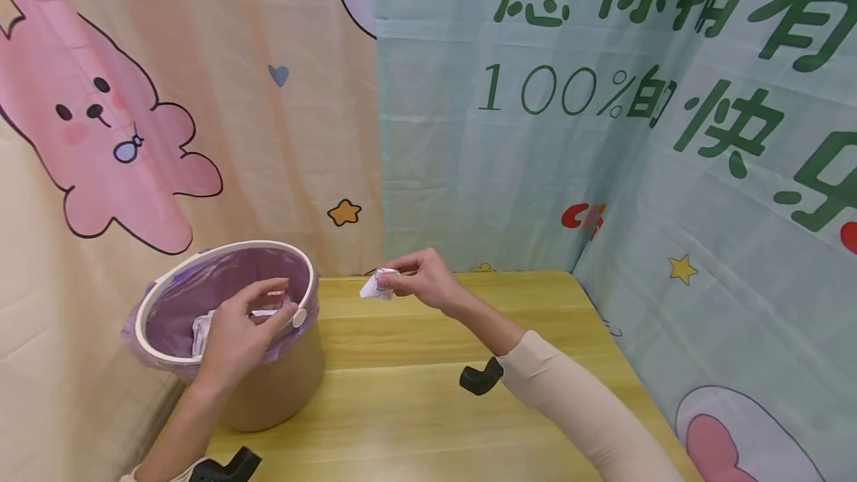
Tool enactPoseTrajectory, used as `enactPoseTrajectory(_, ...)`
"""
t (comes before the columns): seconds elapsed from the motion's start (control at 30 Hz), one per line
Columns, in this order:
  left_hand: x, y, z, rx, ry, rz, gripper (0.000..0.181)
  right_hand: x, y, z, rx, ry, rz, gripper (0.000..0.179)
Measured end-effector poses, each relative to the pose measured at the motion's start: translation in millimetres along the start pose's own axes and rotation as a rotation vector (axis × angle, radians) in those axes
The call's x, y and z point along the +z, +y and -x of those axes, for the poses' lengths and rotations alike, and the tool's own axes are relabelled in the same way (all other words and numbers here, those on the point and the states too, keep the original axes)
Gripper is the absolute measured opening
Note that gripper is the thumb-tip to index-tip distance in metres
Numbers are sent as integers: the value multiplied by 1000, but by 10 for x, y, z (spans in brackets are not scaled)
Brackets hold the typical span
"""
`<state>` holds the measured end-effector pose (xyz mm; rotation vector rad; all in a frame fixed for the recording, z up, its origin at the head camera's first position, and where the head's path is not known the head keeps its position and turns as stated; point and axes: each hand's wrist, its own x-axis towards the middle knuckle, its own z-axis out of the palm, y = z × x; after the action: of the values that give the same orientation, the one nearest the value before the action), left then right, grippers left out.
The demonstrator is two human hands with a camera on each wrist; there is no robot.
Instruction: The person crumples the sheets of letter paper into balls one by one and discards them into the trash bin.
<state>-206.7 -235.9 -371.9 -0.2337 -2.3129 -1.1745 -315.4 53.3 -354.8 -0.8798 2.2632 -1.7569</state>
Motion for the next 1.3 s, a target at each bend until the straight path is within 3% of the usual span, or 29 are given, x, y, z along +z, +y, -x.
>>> enactPoseTrajectory(0.23, -402, -231, 132, -51, 123, -121, 37, 63, -107, -206, -17, -20, 41, 28)
enactPoseTrajectory(0.3, -511, -327, 198, -113, 168, -166, 37, 85, -133, -267, -18, -21, 43, 29)
enactPoseTrajectory(0.4, -630, -470, 312, -255, 299, -191, 39, 122, -174, -354, -13, -19, 23, 29)
enactPoseTrajectory(0.53, -761, -682, 469, -481, 479, -79, 47, 222, -204, -491, 1, -37, -10, 29)
enactPoseTrajectory(0.6, -822, -774, 528, -590, 493, 54, 52, 288, -214, -565, -11, -49, -10, 28)
enactPoseTrajectory(0.67, -869, -854, 570, -663, 466, 186, 57, 360, -234, -635, -35, -53, 6, 26)
enactPoseTrajectory(0.8, -911, -942, 602, -686, 420, 392, 60, 513, -276, -779, -94, -67, 30, 23)
enactPoseTrajectory(1.13, -930, -950, 594, -688, 440, 439, 60, 978, -220, -1099, -170, -161, 164, 21)
enactPoseTrajectory(1.3, -920, -952, 600, -673, 419, 429, 60, 1178, -166, -1156, -197, -162, 323, 18)
